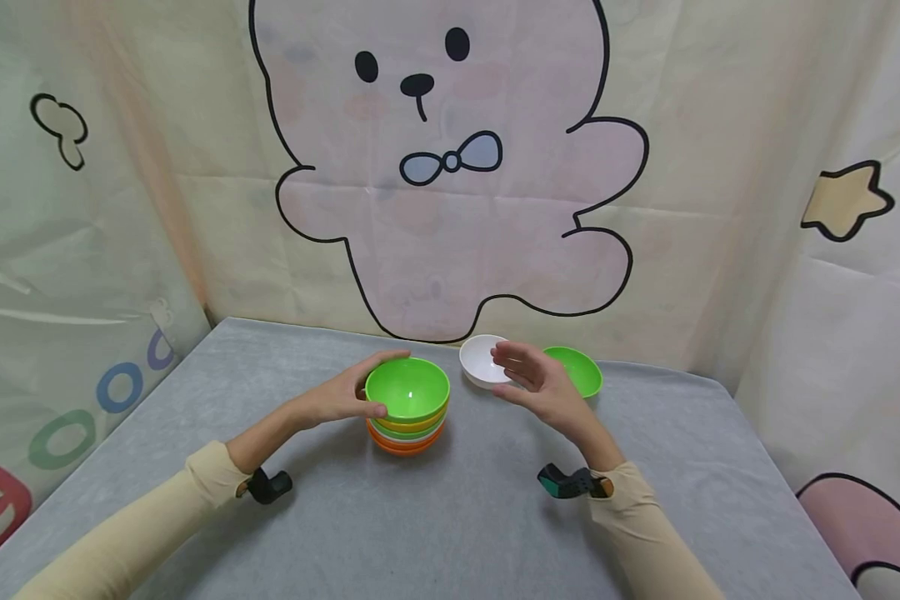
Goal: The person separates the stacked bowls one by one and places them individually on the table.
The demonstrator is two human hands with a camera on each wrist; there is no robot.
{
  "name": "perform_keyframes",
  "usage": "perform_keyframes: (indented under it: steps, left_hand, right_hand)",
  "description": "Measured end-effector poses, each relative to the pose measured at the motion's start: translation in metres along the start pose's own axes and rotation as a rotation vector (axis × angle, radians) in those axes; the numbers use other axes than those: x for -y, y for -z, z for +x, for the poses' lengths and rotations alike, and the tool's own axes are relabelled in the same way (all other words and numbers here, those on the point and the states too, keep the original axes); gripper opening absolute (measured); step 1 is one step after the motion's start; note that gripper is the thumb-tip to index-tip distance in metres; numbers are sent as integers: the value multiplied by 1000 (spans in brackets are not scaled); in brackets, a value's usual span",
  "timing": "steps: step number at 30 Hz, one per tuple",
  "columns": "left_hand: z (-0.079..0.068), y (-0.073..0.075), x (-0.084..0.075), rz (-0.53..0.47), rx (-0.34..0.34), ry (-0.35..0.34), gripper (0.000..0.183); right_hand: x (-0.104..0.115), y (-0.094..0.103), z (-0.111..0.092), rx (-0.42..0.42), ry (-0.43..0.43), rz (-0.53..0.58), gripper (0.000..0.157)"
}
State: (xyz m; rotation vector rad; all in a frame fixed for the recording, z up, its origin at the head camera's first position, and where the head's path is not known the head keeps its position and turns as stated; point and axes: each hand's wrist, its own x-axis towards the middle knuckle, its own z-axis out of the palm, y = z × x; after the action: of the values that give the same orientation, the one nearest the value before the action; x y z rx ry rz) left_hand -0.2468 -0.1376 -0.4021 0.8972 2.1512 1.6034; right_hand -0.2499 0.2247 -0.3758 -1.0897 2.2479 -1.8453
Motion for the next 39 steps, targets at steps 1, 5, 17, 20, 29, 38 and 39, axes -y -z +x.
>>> perform_keyframes:
  steps: [1, 5, 17, 20, 29, 38, 39]
  left_hand:
    - [0, 0, 0, -1, 2, 1, 86]
    - [0, 1, 1, -4, 5, -2, 87]
    - [-5, -1, 5, -47, 18, -12, 98]
    - [-5, -1, 6, -67, 25, -24, 93]
    - [-6, 0, 6, -77, 31, -9, 89]
    - [-4, 0, 6, -74, 27, -17, 86]
    - [-4, 0, 7, -73, 28, -18, 86]
  right_hand:
    - [0, -1, 1, 3, -1, 1, 58]
    - [-2, -6, 4, 9, 0, 9, 58]
    - [-8, -20, 11, 42, -29, 80, 68]
    - [-9, -23, 13, 56, -43, 89, 71]
    - [-13, -36, 20, 121, -56, 110, 81]
    - [-17, -45, 26, 159, -59, 101, 87]
    - [-18, -46, 27, 161, -56, 98, 88]
